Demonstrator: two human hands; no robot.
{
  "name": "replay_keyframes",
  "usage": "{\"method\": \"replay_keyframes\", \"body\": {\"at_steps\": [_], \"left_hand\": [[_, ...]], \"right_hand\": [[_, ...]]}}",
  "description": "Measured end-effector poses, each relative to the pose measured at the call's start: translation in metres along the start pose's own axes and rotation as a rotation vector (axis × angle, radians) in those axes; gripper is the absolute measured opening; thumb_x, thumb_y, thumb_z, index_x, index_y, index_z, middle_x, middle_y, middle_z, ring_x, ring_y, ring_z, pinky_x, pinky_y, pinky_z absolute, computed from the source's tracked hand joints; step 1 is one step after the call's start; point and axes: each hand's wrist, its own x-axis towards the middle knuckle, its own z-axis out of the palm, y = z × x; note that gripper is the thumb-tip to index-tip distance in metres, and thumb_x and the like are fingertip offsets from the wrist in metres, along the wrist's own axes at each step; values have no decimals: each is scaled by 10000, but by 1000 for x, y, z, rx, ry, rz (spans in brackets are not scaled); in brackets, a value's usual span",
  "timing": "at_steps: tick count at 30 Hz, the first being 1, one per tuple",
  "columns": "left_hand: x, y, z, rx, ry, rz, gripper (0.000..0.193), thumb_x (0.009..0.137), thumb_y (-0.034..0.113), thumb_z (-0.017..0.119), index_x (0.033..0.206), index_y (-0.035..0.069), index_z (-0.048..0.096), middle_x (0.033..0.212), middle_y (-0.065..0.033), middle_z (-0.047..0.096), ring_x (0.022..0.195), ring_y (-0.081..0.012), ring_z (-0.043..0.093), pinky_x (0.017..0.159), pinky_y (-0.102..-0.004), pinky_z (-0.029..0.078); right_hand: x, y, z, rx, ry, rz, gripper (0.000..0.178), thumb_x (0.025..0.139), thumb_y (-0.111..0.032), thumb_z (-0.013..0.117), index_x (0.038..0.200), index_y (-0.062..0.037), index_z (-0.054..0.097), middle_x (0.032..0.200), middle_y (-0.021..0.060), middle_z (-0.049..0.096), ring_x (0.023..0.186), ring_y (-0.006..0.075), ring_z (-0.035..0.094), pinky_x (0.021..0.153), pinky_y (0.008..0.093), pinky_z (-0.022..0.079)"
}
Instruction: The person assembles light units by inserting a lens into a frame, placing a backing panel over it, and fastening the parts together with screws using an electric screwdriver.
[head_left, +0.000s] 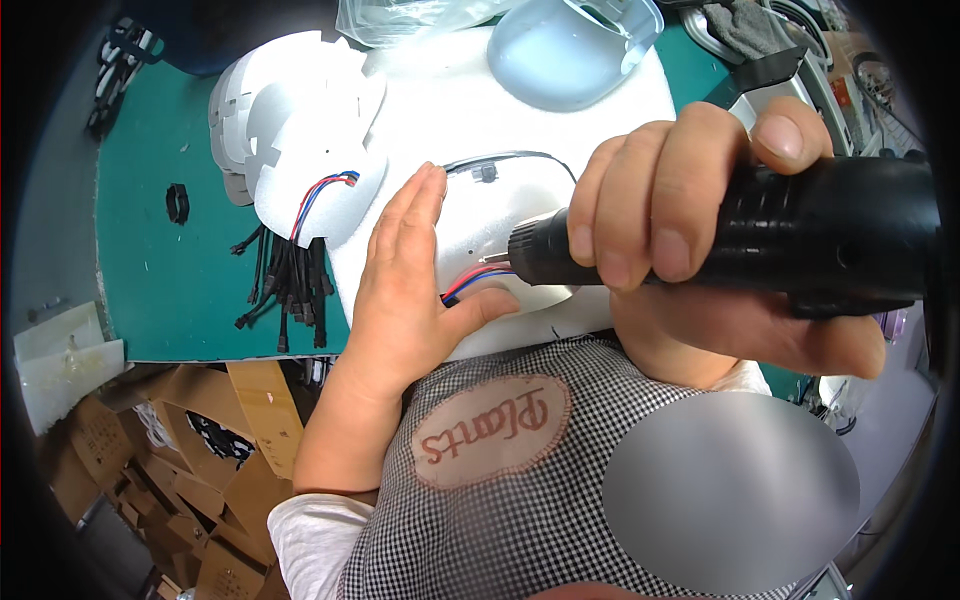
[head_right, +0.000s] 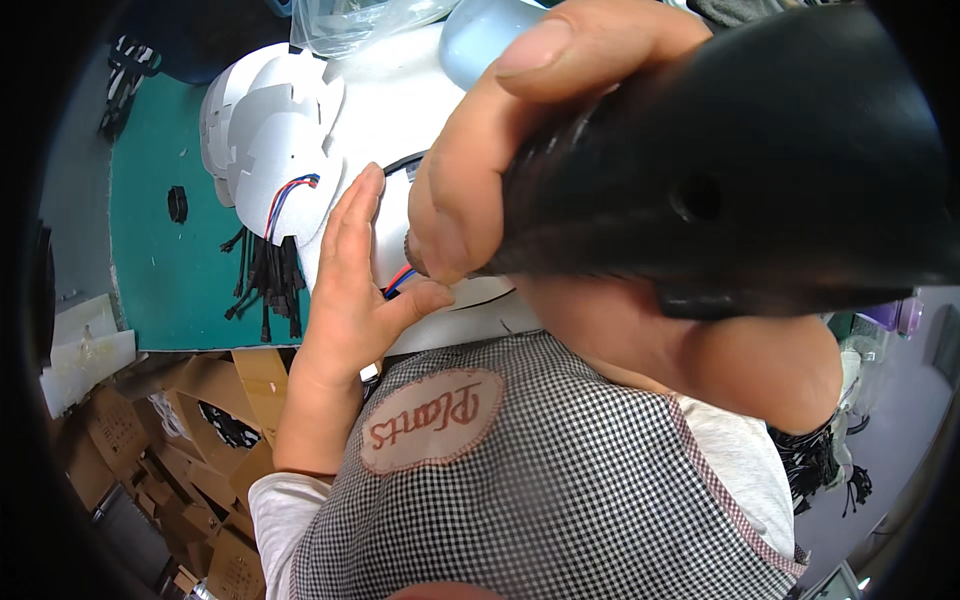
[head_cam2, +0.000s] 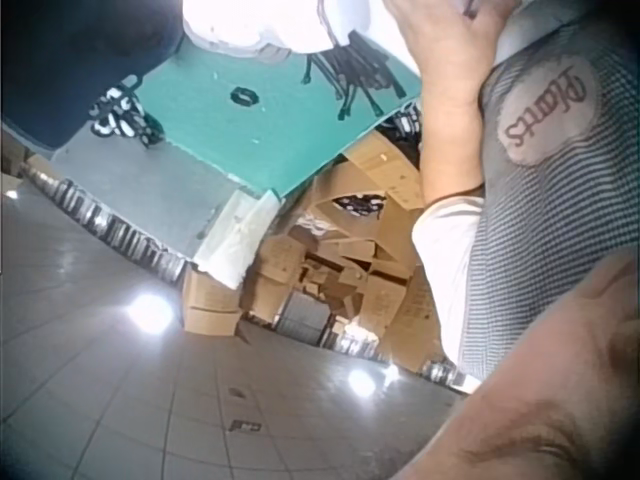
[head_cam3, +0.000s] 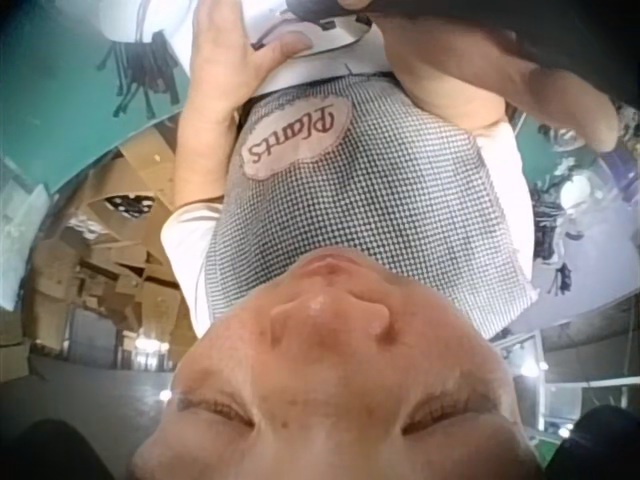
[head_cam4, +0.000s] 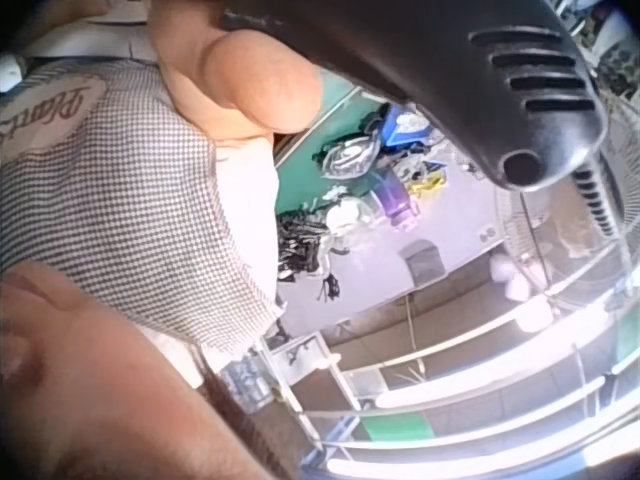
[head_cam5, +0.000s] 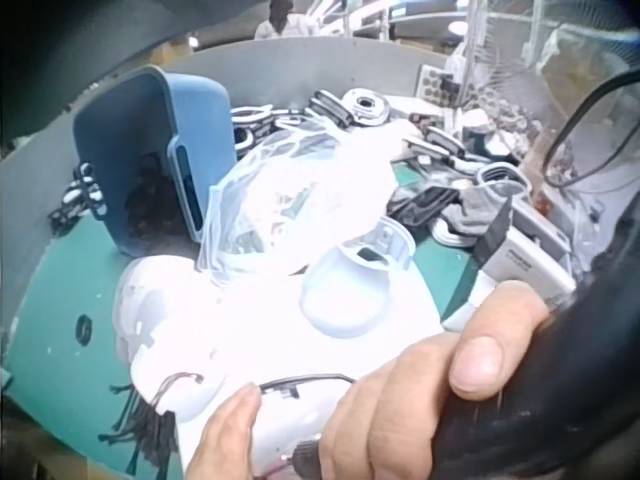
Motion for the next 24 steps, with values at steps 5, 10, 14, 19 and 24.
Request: {"method": "replay_keyframes", "body": {"at_steps": [5,10,14,19,24], "left_hand": [[1,0,1,10,8,12,1123,571,279,925,1464,-3,305,1480,-229,365,1355,-398,384,1115,-449,364],[-2,-1,2,10,37,8,1111,557,291,932,1437,-5,321,1484,-239,355,1360,-407,371,1121,-460,346],[-2,-3,1,28,54,-1,1081,593,290,917,1440,-10,315,1487,-252,345,1358,-423,368,1123,-471,333],[-6,-22,-1,-151,-42,90,901,754,194,789,1475,-24,295,1499,-265,339,1411,-428,302,1163,-475,252],[-2,-18,-7,-307,-106,6,873,753,148,772,1471,-16,304,1509,-230,350,1444,-405,264,1182,-461,215]], "right_hand": [[5,2,7,-4,-21,-3,798,730,-657,694,1266,-89,527,781,5,563,593,145,564,596,300,491],[11,21,18,26,-35,-3,815,731,-664,690,1283,-89,524,782,8,558,595,149,560,601,303,490],[8,26,11,57,-25,-20,828,731,-670,687,1296,-88,521,782,10,555,596,152,557,604,306,489],[0,31,-1,188,50,-97,844,720,-672,692,1290,-73,526,778,4,550,584,139,539,596,294,473],[-7,24,-13,164,130,-9,860,692,-678,704,1272,-66,531,782,-15,554,585,119,539,585,279,468]]}}
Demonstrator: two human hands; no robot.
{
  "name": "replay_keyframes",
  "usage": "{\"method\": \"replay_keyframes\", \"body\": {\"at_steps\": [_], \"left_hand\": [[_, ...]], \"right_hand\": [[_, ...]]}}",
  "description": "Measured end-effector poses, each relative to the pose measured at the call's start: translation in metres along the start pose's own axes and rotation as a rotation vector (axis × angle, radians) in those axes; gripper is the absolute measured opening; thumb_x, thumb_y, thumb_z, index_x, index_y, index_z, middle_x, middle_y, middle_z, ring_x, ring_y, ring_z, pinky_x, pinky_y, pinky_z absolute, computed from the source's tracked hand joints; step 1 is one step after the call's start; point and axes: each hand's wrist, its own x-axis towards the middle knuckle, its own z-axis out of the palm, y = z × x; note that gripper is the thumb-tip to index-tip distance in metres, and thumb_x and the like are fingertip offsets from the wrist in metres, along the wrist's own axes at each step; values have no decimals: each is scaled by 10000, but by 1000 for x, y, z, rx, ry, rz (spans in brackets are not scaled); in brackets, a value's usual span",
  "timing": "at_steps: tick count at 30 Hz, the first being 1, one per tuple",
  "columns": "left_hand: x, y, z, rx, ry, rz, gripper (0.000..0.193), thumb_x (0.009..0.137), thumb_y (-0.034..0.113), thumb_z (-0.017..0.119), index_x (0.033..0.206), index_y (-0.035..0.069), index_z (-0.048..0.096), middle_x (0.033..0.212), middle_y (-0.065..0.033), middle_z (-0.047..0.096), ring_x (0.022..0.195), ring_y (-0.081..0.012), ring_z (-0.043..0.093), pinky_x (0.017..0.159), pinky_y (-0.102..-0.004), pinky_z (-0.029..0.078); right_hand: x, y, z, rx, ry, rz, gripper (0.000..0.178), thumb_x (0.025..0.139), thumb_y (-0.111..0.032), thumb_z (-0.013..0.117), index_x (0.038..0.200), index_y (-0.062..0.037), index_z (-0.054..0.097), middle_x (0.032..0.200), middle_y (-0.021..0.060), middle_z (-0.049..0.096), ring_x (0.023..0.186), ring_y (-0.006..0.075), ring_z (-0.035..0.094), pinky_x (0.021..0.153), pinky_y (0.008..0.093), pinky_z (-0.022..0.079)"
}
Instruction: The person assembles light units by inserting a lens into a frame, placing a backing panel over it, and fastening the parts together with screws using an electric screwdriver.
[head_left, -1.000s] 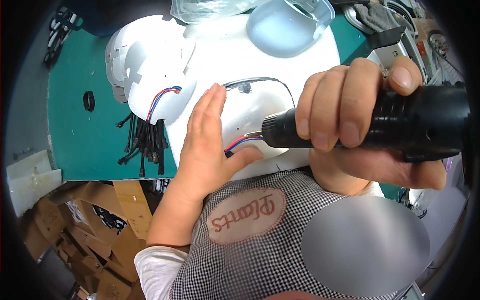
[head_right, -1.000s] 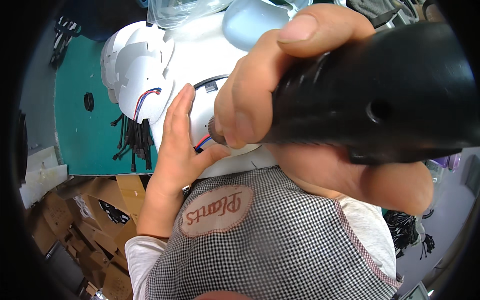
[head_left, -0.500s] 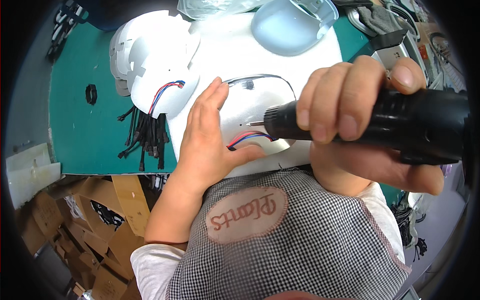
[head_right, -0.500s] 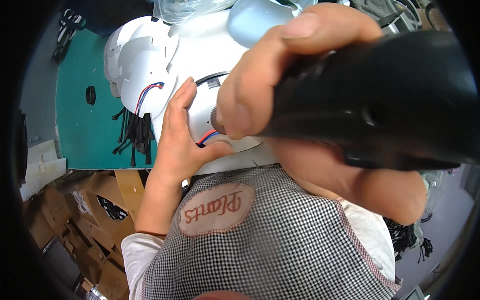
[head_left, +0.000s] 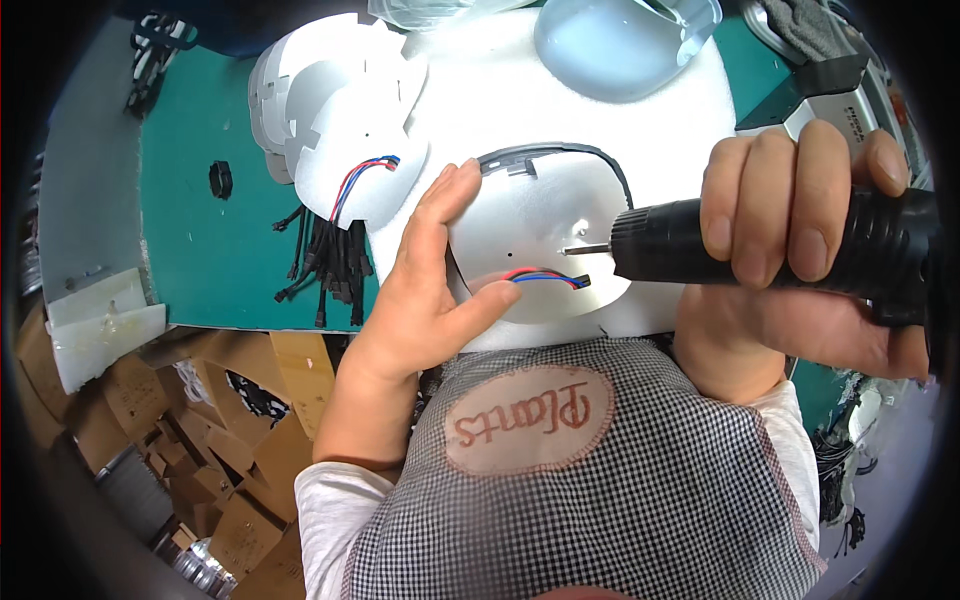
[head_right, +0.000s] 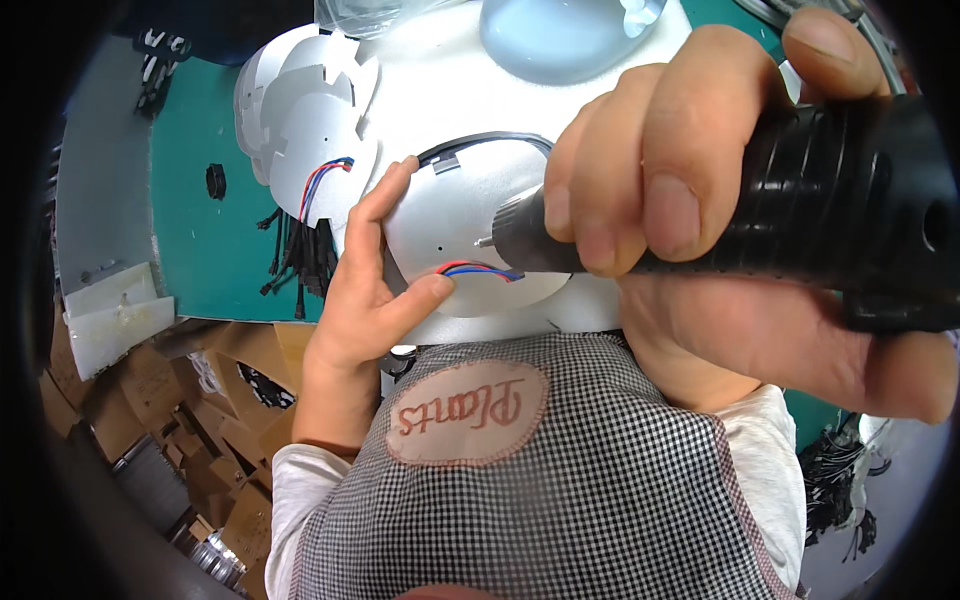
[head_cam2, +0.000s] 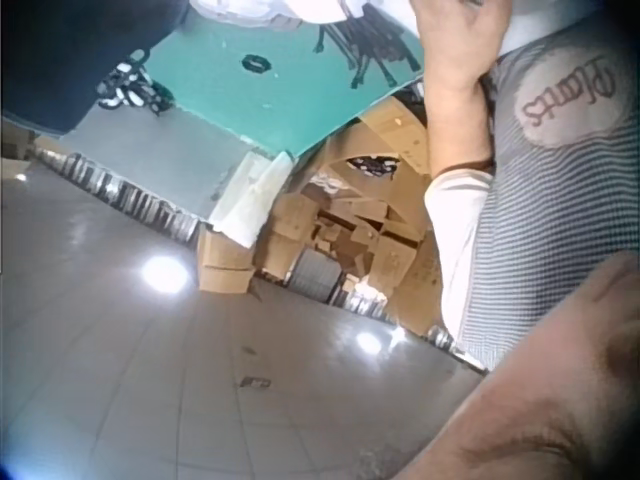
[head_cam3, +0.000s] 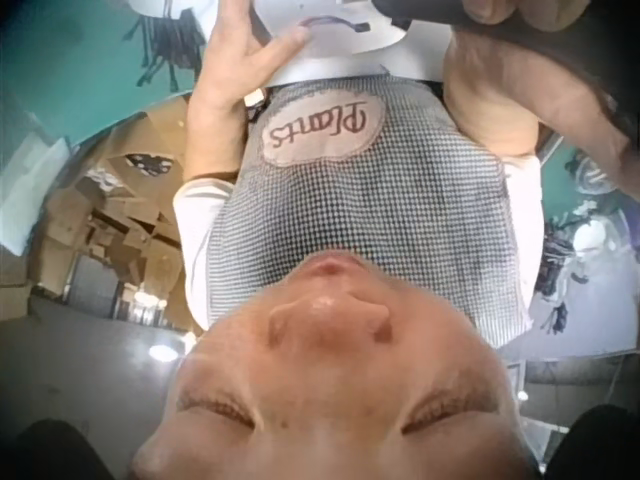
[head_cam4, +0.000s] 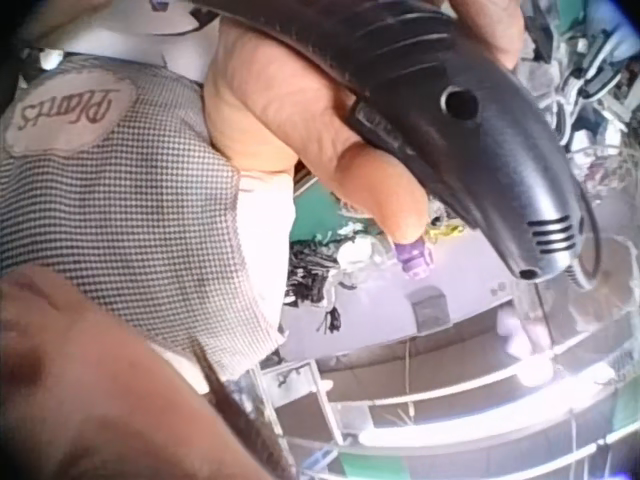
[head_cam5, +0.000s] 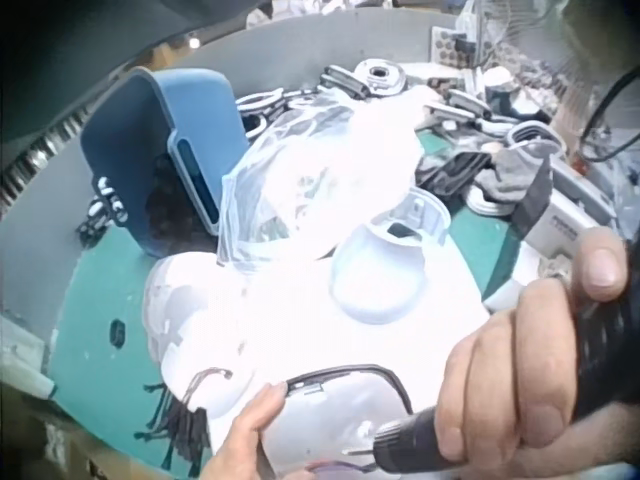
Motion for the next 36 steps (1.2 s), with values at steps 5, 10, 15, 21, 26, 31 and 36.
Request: {"method": "replay_keyframes", "body": {"at_steps": [5,10,15,21,26,31,36], "left_hand": [[-2,-6,0,-6,18,4,895,732,163,799,1467,1,314,1499,-221,366,1443,-381,278,1181,-448,224],[-2,-4,-5,-29,-21,-41,908,740,218,823,1468,2,326,1488,-223,379,1428,-362,316,1168,-434,258],[-2,-4,-9,43,11,-49,913,771,391,798,1473,-6,370,1467,-242,411,1392,-359,373,1137,-417,310],[1,1,-11,79,9,-40,880,773,364,792,1464,-7,395,1463,-236,422,1375,-351,390,1130,-418,314],[2,3,-14,152,-6,-6,852,773,293,789,1473,14,391,1463,-215,429,1372,-354,385,1128,-422,314],[3,9,-14,174,-15,1,831,782,247,777,1483,38,383,1458,-213,433,1367,-369,382,1129,-425,314],[0,4,-12,179,-13,-20,877,754,232,787,1494,32,362,1497,-188,411,1393,-328,367,1149,-403,287]], "right_hand": [[-16,-1,-5,34,42,-27,856,697,-677,698,1273,-66,532,788,-12,553,593,123,539,592,283,466],[-22,-3,-9,43,70,-36,850,703,-675,689,1274,-65,533,796,-7,553,602,128,540,600,289,464],[-13,12,-47,53,75,-38,845,708,-674,681,1275,-64,534,804,-3,552,611,132,540,608,295,462],[-15,12,-44,73,60,-38,839,715,-672,671,1277,-63,535,813,2,551,622,138,540,618,302,460],[-14,14,-57,99,19,-20,834,721,-670,663,1278,-62,536,820,6,551,632,142,540,626,308,458],[-8,12,-16,107,-47,12,830,727,-669,654,1279,-62,537,828,10,550,641,147,541,634,314,456],[6,17,-3,123,-139,59,825,732,-667,646,1281,-61,538,835,15,550,650,151,541,642,320,454]]}}
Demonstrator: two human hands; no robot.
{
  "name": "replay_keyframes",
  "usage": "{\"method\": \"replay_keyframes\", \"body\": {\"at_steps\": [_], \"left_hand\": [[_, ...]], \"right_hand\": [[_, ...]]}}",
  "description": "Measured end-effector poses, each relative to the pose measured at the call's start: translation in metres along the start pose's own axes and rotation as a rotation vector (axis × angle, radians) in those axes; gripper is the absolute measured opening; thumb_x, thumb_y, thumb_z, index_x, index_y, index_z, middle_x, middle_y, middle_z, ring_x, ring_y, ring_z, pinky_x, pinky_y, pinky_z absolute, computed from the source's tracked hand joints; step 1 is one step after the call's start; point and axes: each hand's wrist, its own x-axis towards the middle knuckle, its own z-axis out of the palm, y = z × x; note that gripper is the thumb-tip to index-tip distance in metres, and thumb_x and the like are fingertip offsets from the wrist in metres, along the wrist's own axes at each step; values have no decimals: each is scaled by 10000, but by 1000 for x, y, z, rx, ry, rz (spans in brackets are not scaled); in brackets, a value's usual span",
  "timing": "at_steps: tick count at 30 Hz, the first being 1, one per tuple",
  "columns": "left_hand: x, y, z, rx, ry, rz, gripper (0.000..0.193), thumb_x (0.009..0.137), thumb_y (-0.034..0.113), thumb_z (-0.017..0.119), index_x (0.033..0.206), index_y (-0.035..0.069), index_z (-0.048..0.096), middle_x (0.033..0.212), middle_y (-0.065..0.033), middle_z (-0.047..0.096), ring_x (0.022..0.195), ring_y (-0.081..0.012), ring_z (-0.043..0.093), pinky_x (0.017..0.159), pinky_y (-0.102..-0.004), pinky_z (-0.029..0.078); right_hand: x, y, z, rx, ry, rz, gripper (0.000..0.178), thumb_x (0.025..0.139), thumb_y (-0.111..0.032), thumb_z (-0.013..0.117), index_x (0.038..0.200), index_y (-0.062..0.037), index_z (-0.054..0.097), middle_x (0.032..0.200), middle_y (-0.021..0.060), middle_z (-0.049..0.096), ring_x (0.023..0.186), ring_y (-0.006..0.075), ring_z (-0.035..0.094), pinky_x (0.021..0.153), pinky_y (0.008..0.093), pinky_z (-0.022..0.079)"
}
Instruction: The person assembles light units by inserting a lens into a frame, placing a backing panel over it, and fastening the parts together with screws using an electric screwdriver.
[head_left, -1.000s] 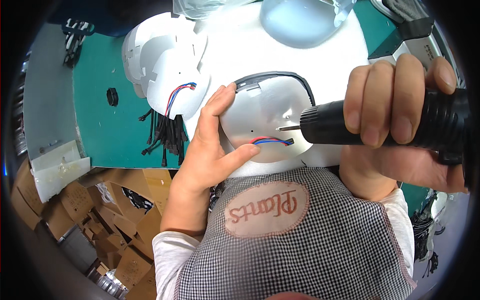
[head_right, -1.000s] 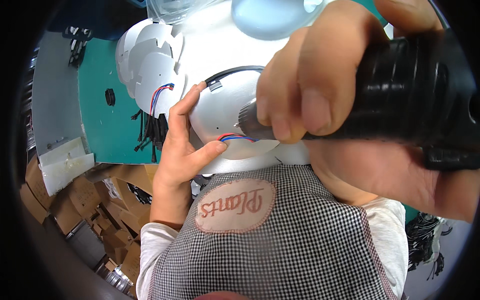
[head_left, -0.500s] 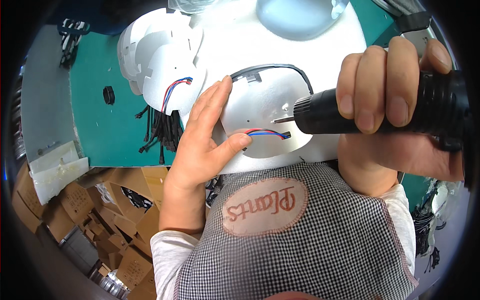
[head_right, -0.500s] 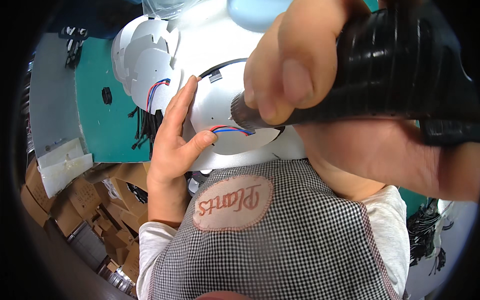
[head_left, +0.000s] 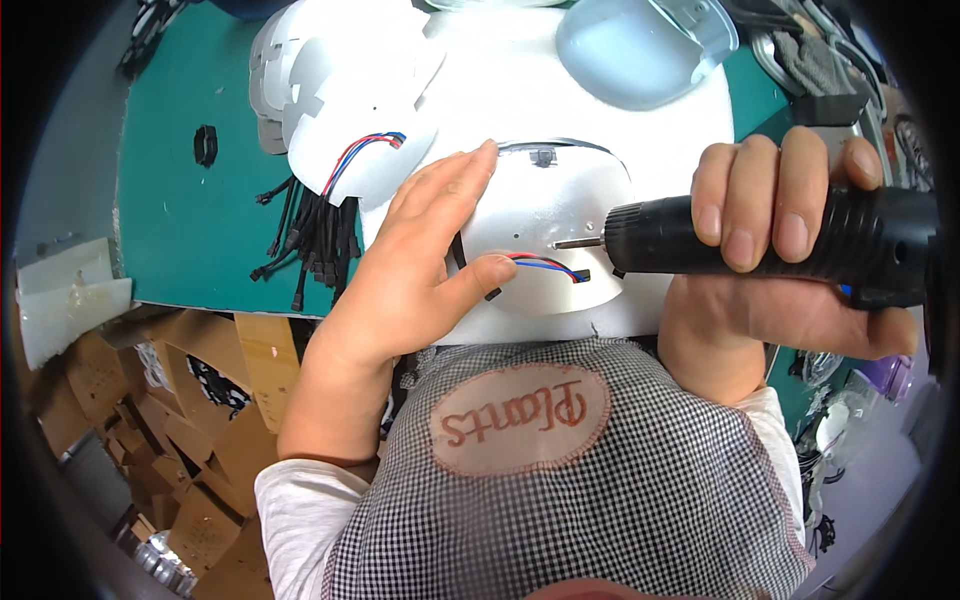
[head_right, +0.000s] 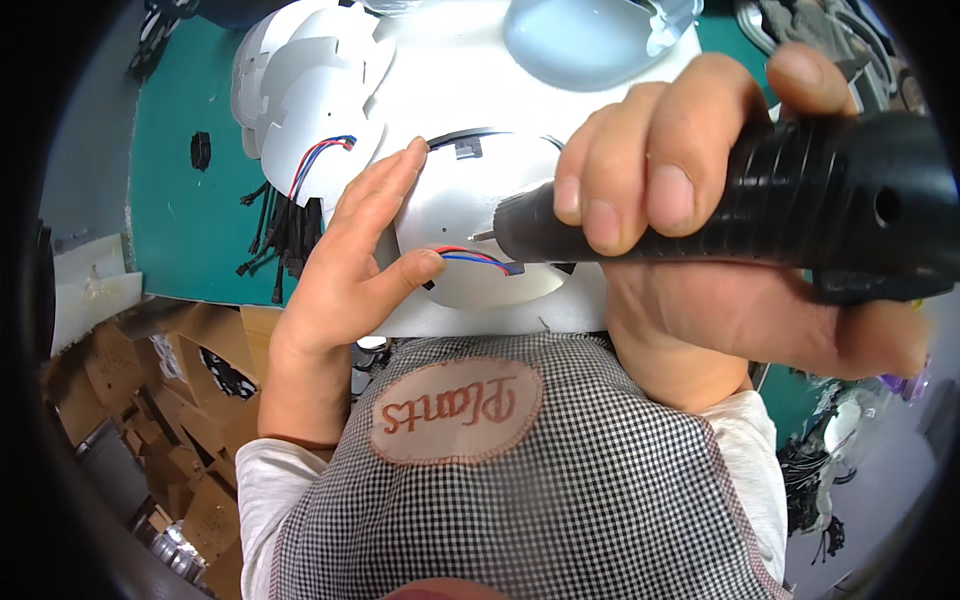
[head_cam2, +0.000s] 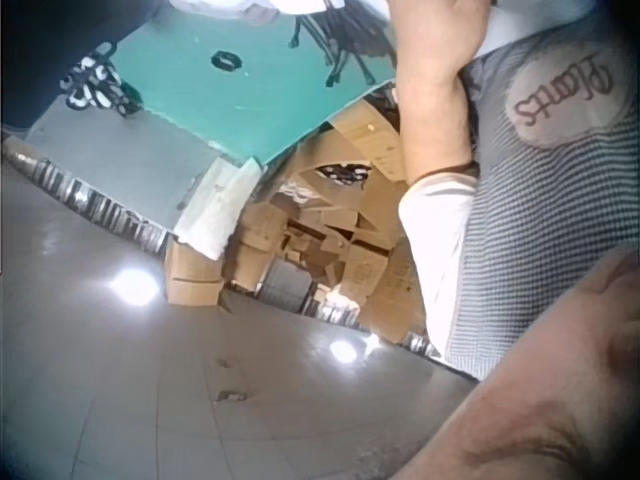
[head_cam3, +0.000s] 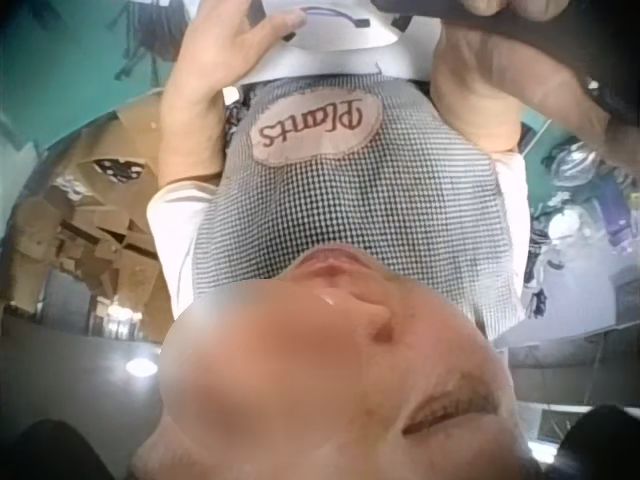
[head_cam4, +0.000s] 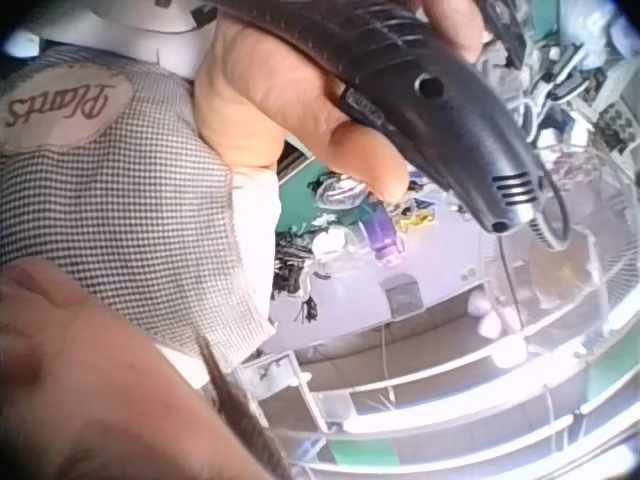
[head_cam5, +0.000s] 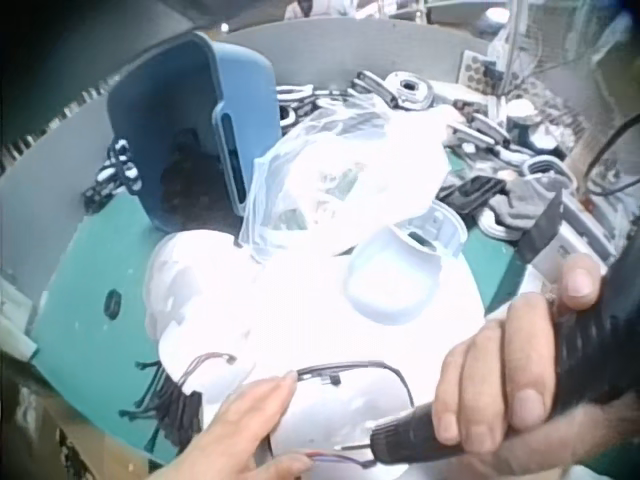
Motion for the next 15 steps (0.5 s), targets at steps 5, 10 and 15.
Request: {"method": "replay_keyframes", "body": {"at_steps": [5,10,15], "left_hand": [[0,2,1,28,18,31,872,771,250,789,1493,41,348,1462,-218,423,1393,-375,346,1147,-436,300],[-4,-3,2,-55,64,8,961,658,287,844,1474,55,393,1466,-183,441,1397,-356,355,1157,-428,288],[-4,-5,1,4,89,90,929,687,302,839,1456,30,394,1423,-197,470,1350,-380,396,1127,-449,338]], "right_hand": [[1,-1,18,-76,64,-6,762,735,-601,716,1249,-62,554,821,15,564,634,151,556,638,321,461],[8,-1,38,-121,107,43,699,742,-582,719,1182,-58,577,775,-2,579,609,146,571,598,306,466],[13,0,52,-203,77,57,676,749,-570,718,1180,-68,580,772,-4,586,617,141,582,604,294,480]]}}
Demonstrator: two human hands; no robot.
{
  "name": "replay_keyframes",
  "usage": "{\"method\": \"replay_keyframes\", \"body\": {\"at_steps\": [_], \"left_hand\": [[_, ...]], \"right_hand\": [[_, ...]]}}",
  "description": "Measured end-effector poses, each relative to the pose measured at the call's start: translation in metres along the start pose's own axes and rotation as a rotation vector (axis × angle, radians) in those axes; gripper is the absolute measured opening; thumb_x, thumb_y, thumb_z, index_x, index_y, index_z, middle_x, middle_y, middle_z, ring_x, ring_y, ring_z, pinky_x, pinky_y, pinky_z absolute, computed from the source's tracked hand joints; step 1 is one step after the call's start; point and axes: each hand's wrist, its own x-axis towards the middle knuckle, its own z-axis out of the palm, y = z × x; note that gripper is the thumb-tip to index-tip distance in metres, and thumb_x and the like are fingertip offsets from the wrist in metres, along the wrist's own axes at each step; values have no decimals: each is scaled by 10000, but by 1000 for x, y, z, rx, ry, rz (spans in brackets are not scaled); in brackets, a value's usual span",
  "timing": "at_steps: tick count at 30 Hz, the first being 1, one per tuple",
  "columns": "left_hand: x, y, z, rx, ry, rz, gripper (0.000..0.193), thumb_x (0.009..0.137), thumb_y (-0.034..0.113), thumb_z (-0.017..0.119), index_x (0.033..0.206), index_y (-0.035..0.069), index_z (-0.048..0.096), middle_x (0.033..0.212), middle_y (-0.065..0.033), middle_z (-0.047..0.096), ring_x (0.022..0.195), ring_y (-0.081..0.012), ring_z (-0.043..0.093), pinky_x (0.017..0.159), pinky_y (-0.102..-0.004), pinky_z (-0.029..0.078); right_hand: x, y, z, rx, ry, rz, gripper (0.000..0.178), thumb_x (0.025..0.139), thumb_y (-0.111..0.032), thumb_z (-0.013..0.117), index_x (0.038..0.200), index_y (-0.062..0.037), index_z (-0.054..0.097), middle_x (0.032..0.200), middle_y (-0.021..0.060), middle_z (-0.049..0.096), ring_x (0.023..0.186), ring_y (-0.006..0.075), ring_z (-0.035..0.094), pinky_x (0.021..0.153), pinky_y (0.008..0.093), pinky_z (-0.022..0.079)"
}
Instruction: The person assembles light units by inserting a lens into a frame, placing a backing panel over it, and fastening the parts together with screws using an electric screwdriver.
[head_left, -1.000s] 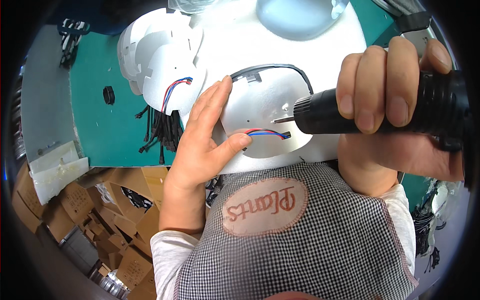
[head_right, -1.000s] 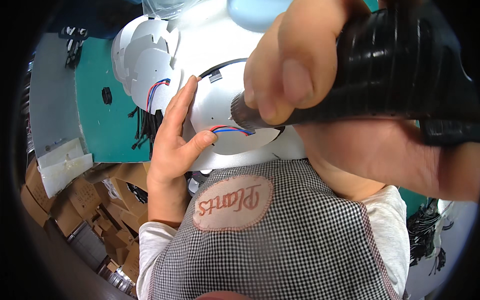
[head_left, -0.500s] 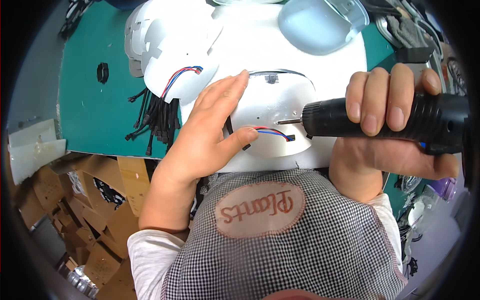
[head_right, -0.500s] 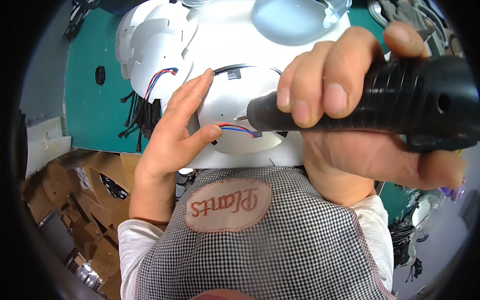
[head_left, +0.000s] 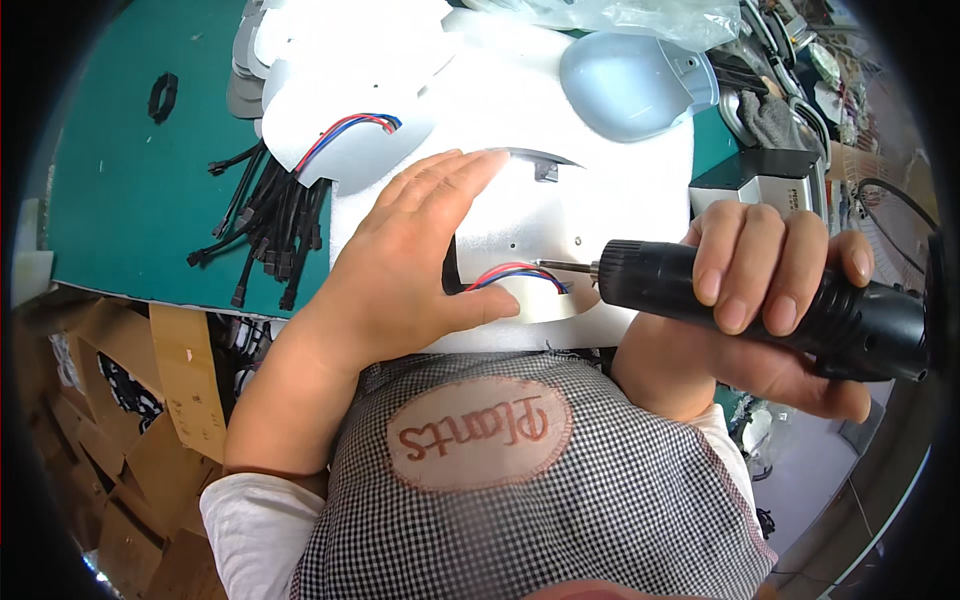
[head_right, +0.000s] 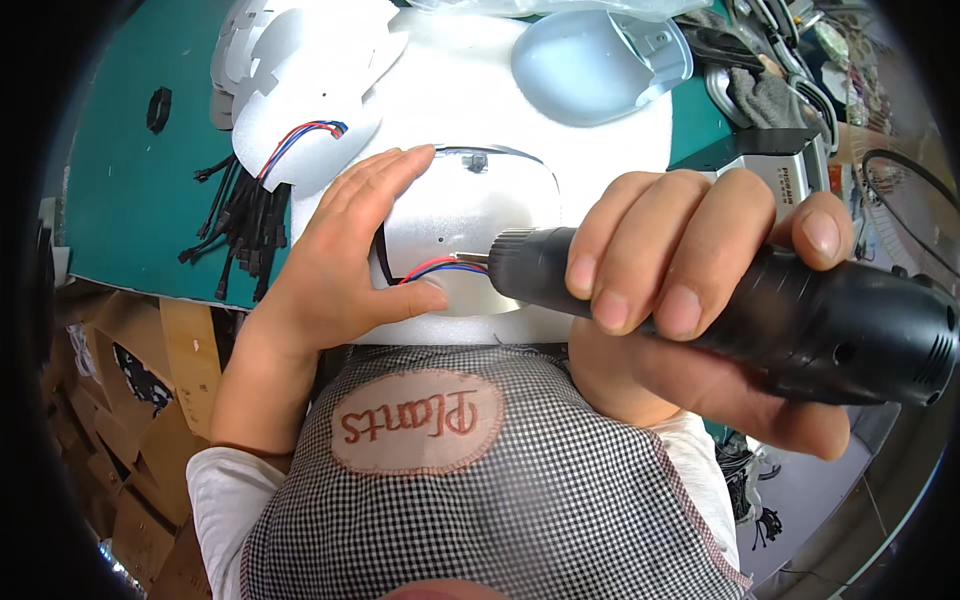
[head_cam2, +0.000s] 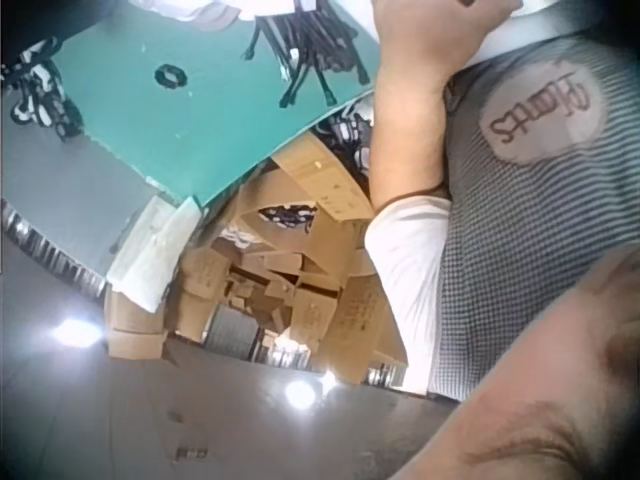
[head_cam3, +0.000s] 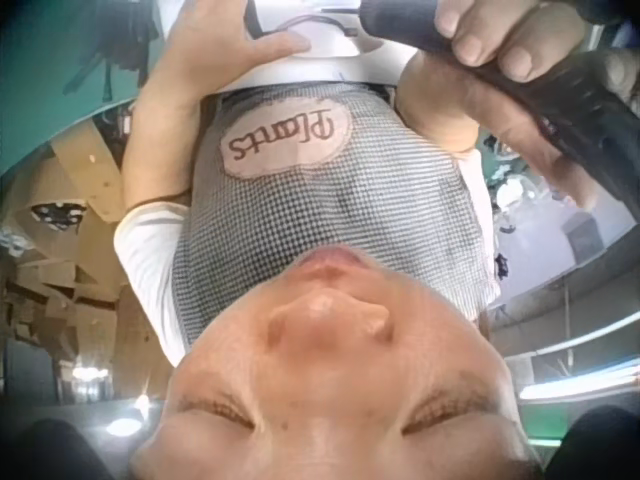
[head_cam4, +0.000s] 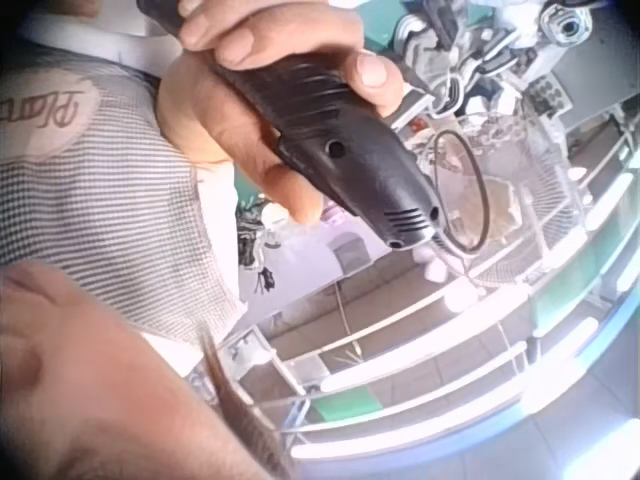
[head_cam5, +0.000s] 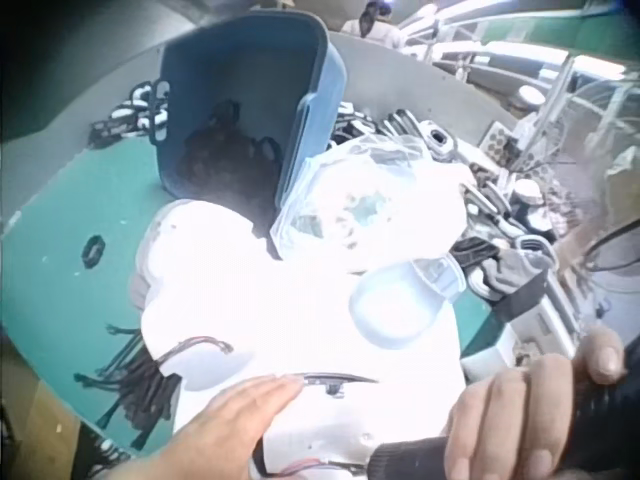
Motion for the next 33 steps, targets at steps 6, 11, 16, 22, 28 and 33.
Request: {"method": "replay_keyframes", "body": {"at_steps": [6,11,16,22,28,33], "left_hand": [[3,-1,0,31,0,49,850,737,258,803,1447,16,402,1399,-205,491,1338,-390,405,1114,-453,350],[5,1,5,41,-10,68,831,757,254,793,1443,14,392,1411,-212,476,1348,-411,392,1114,-462,350],[7,6,4,64,-44,44,852,725,198,822,1434,31,381,1429,-211,455,1352,-421,387,1116,-466,350],[11,6,1,-22,-61,-5,883,659,116,854,1415,61,401,1447,-193,439,1356,-404,389,1111,-465,352],[13,5,-1,-27,-104,-22,903,668,127,837,1450,62,390,1459,-186,435,1372,-380,377,1133,-456,314],[12,8,-1,-51,-103,-63,882,700,154,814,1466,53,388,1472,-192,423,1380,-377,368,1142,-458,297]], "right_hand": [[3,1,5,-30,-9,-24,668,748,-559,713,1182,-69,582,760,-6,599,591,140,599,566,287,485],[1,-4,-3,-35,62,-42,639,723,-541,743,1133,-75,592,750,-7,614,577,133,610,560,275,502],[-2,-6,-16,-4,106,-72,648,702,-549,757,1117,-84,583,762,-9,625,594,127,630,568,271,526],[-3,-4,-32,25,58,-47,672,716,-584,736,1142,-94,562,778,-18,615,595,119,618,567,262,523],[-1,3,-51,109,-32,-66,690,710,-598,720,1161,-100,561,785,-15,611,604,121,610,565,272,502],[-3,-1,-57,99,-23,-73,703,713,-604,717,1173,-95,561,791,-10,607,607,124,603,569,277,498]]}}
